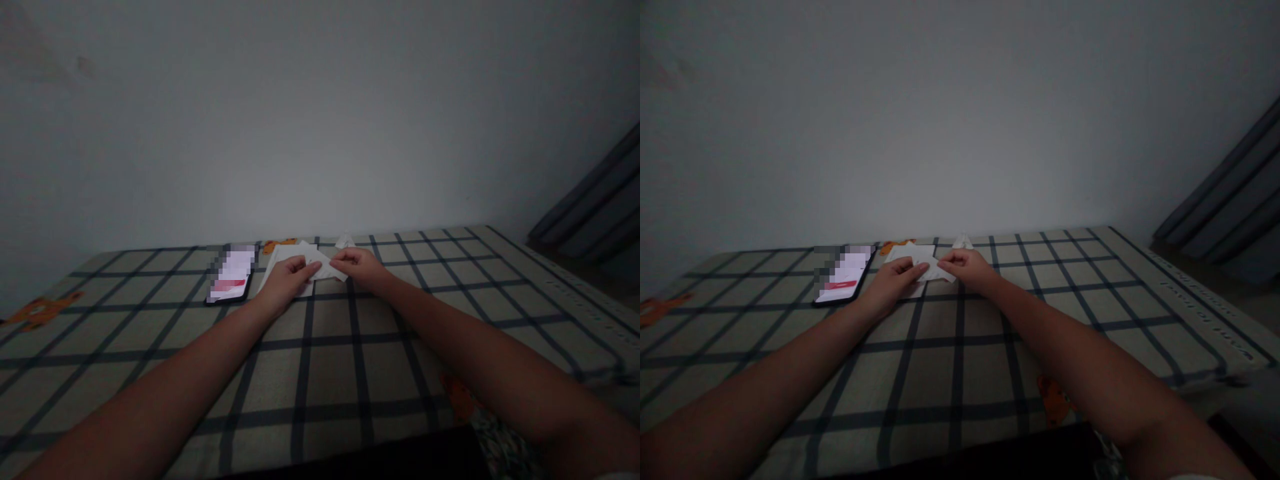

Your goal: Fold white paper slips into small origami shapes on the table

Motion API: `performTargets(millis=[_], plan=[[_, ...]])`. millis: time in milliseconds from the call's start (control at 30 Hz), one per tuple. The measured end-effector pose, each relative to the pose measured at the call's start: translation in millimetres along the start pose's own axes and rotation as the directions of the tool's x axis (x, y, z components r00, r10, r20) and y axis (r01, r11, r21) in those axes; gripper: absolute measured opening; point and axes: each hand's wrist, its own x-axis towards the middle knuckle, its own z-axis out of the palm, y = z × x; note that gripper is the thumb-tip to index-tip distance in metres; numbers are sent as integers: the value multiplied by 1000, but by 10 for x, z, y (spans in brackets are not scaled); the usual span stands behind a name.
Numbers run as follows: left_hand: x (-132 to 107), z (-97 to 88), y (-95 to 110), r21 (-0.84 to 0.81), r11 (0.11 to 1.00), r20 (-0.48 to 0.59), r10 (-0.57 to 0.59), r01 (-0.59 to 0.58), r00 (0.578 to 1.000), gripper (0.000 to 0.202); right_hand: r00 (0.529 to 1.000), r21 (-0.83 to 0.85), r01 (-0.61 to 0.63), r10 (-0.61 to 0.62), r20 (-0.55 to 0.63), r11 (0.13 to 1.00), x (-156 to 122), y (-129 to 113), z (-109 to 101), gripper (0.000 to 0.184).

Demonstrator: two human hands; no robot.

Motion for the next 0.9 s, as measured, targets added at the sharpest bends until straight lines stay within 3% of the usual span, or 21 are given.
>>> performTargets(millis=[300, 767, 900], plan=[[-33, 15, -17, 69, 998, -2, -2, 2, 1000, 27, 998, 10, -34, 34, 60, 999, -30, -10, 30, 24], [6, 26, 16, -147, 987, 25, -59, 62, 998, 27, 998, 137, -10, 0, 70, 991, -36, -49, 27, 24], [27, 37, -21, -231, 972, -19, -56, 50, 998, 32, 996, 158, -37, 23, 91, 987, -43, -78, 38, 24]])
